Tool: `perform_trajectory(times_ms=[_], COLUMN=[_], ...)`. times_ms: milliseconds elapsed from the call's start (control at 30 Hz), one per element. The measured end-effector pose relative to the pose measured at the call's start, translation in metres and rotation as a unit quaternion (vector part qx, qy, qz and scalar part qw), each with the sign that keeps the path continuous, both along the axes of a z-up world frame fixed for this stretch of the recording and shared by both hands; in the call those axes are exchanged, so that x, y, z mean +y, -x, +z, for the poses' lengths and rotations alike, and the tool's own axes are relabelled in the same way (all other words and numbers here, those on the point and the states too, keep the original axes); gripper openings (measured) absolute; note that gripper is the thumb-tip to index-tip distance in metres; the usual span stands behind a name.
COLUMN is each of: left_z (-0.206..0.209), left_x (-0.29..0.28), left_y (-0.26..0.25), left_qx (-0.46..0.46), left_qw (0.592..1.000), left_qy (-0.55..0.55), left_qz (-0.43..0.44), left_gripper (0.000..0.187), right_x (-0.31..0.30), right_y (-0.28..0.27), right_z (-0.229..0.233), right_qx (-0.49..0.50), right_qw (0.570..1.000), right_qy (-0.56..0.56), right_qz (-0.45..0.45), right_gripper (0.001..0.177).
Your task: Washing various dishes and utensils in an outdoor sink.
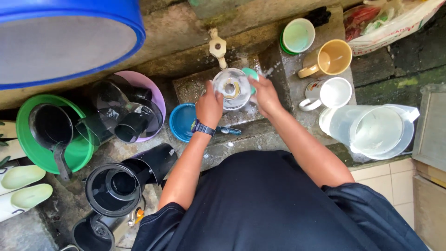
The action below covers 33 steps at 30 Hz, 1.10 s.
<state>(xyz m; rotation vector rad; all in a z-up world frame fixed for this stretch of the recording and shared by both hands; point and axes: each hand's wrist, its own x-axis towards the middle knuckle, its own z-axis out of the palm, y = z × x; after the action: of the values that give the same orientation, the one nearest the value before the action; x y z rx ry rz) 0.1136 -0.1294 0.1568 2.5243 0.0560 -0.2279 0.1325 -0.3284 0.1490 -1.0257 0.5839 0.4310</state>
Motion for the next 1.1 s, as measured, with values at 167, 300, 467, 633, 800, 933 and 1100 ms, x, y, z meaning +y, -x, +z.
perform_trajectory(times_ms=[167,300,467,633,800,933,1100], left_z=[-0.006,-0.021,0.002,0.006,0.01,0.024,-0.021], left_x=[0.003,0.003,-0.007,-0.007,-0.001,0.0,0.007], left_y=[0.009,0.011,0.025,0.018,0.018,0.009,0.017], left_qx=[0.007,-0.083,-0.033,-0.044,-0.02,-0.018,0.066], left_qw=[1.0,0.994,0.995,0.993,0.984,0.984,0.894], left_qy=[0.004,0.068,0.093,0.103,0.138,0.156,0.437], left_qz=[-0.028,0.026,-0.008,0.022,-0.114,-0.085,0.071], left_gripper=[0.046,0.041,0.037,0.034,0.027,0.023,0.019], right_x=[-0.007,-0.018,-0.013,-0.017,-0.023,-0.029,-0.03], right_y=[0.004,0.051,0.034,0.029,0.008,0.014,0.04], right_z=[0.001,-0.092,-0.008,-0.026,0.012,0.004,0.01], right_qx=[0.032,0.006,0.023,-0.059,-0.224,-0.135,-0.208], right_qw=[0.999,0.999,1.0,0.983,0.869,0.931,0.961], right_qy=[-0.023,-0.043,0.006,0.158,0.314,0.229,0.128], right_qz=[0.03,-0.003,0.01,0.075,0.31,0.251,0.126], right_gripper=[0.027,0.026,0.029,0.034,0.03,0.029,0.034])
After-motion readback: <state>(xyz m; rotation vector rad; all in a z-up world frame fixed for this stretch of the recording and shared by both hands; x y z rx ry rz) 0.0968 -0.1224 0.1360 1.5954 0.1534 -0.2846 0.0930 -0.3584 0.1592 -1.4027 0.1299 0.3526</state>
